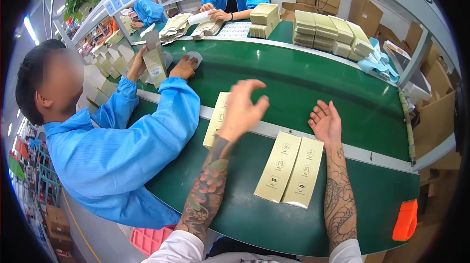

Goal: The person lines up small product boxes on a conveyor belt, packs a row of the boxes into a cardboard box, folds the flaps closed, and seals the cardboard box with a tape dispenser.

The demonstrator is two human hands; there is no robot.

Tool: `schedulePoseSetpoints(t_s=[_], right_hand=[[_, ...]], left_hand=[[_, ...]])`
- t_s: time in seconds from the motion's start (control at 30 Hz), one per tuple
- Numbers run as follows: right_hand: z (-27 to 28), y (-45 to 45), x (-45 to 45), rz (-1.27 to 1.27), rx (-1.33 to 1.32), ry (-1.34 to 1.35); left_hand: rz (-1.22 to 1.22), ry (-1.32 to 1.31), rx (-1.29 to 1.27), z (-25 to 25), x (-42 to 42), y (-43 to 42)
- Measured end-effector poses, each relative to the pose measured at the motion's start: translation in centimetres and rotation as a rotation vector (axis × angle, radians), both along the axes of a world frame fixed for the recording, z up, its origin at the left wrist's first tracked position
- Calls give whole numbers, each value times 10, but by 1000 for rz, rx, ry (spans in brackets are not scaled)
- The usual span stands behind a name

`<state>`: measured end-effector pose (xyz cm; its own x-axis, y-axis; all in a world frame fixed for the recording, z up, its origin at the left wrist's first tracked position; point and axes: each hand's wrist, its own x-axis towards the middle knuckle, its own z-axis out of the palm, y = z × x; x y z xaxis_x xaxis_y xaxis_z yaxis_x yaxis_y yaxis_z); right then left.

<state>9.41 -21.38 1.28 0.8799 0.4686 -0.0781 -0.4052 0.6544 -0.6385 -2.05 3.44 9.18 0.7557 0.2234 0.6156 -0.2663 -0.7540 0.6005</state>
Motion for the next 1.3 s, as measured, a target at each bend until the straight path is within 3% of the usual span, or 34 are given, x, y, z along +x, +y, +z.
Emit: schedulePoseSetpoints(t_s=[0.1, 0.13, 0.27, 0.4, 0.63, 1.17, 1.23, 1.3], right_hand=[[4, 1, -2, 25, -3, -3], [4, 1, -3, 29, 1, 1], [0, 1, 0, 80, -5, 16], [2, 1, 0, 120, 13, -16], [5, 0, -1, 117, 6, 9], [5, -7, 0, 115, -16, 28], [19, -16, -1, 120, 69, -40], [59, -35, -9, 213, 141, -329]], left_hand=[[329, 293, 242, 6, -25, 41], [311, 356, 158, -4, -30, 58], [92, 714, -60, -5, -35, 85], [-33, 899, -208, 17, -38, 55], [-374, 1197, -177, 21, -25, 22], [-458, 1236, -225, 2, -20, 20], [-374, 1159, -203, 18, -29, 22], [-359, 745, -236, 50, -50, 26]])
